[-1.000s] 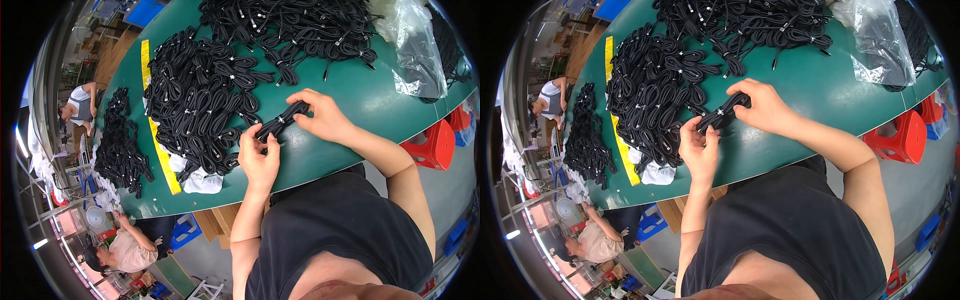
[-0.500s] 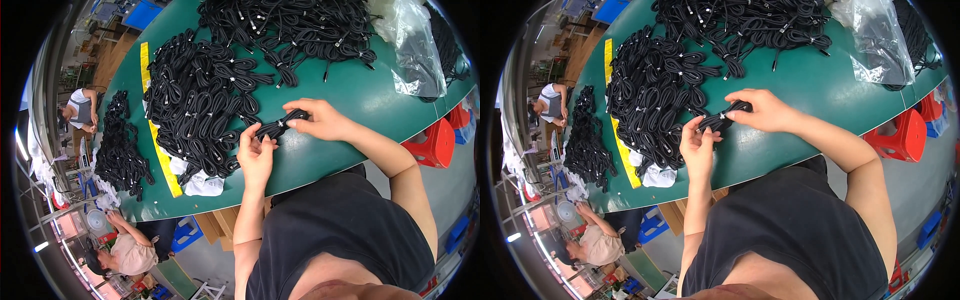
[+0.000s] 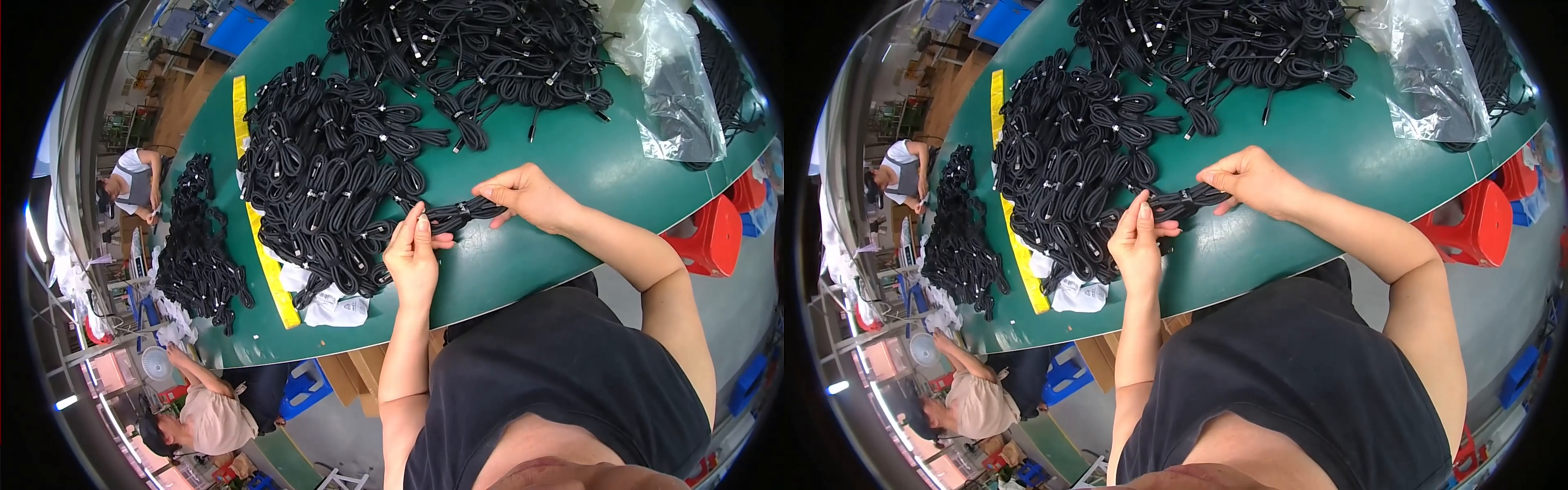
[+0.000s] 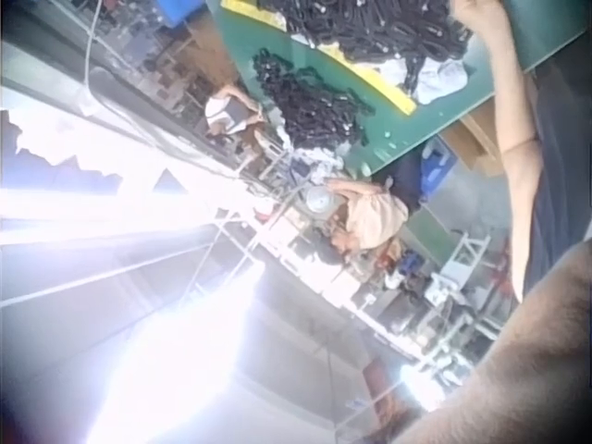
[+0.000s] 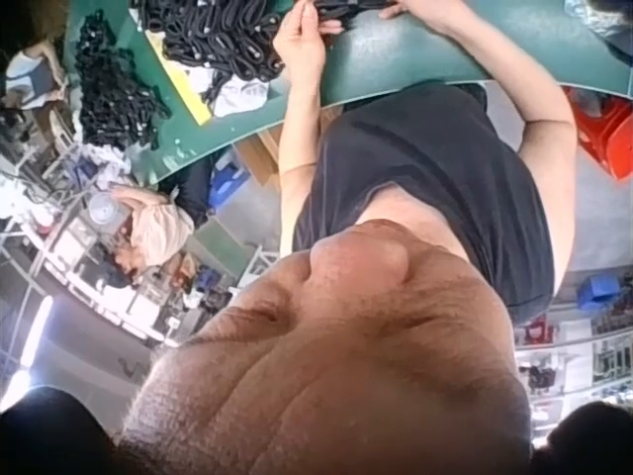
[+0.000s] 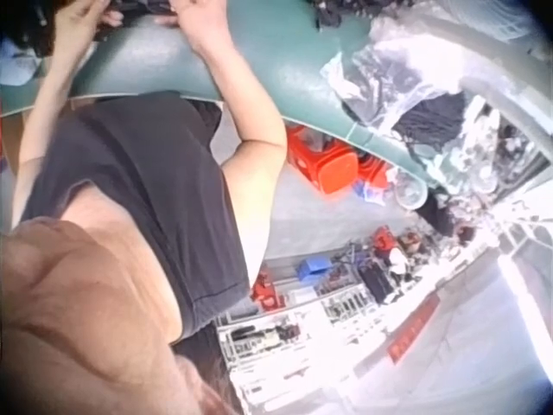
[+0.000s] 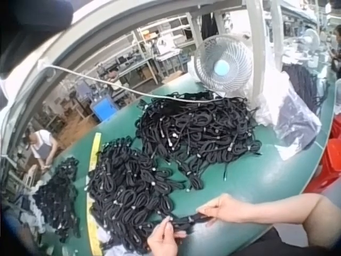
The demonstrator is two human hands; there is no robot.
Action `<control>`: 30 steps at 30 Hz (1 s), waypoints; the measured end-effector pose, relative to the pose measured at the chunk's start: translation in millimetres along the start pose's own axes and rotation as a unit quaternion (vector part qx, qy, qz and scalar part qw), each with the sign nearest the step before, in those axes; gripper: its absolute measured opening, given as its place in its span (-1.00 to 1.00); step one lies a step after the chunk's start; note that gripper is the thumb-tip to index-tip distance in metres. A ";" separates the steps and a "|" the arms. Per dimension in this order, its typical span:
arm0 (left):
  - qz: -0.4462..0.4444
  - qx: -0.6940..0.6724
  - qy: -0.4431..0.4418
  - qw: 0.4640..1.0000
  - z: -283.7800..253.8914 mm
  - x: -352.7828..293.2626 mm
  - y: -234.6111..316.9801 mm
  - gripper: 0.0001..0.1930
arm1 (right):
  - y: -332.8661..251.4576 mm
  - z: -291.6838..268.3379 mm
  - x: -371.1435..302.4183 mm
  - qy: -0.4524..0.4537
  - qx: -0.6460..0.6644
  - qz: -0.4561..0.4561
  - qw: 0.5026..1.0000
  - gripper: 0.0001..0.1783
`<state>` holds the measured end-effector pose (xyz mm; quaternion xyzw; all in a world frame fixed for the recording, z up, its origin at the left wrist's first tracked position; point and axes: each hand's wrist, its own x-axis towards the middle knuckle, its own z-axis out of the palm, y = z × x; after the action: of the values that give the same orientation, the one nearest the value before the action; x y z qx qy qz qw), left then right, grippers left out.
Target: Bundling and securing black power cables with ties at a factory workbench.
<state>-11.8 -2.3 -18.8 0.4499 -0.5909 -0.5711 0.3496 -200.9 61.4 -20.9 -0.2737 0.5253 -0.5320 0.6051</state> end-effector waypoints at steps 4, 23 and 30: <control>0.092 0.115 0.003 0.989 4.7 5.1 -0.8 -0.75 | -3.0 6.7 3.1 0.044 -0.013 -0.025 0.999 -0.71; 0.386 0.247 0.232 0.858 -27.1 67.6 48.2 -0.52 | -7.6 -12.0 54.8 0.178 -0.445 -0.301 0.824 -0.74; 0.443 0.408 -0.130 0.787 8.2 50.4 15.6 -0.57 | -55.5 -31.2 77.4 0.244 -0.693 -0.456 0.501 -0.75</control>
<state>-39.1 -47.1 -9.2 0.1611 -0.9433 -0.1119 0.2678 -258.7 -19.3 -7.5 -0.6664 0.6553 -0.2455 -0.2574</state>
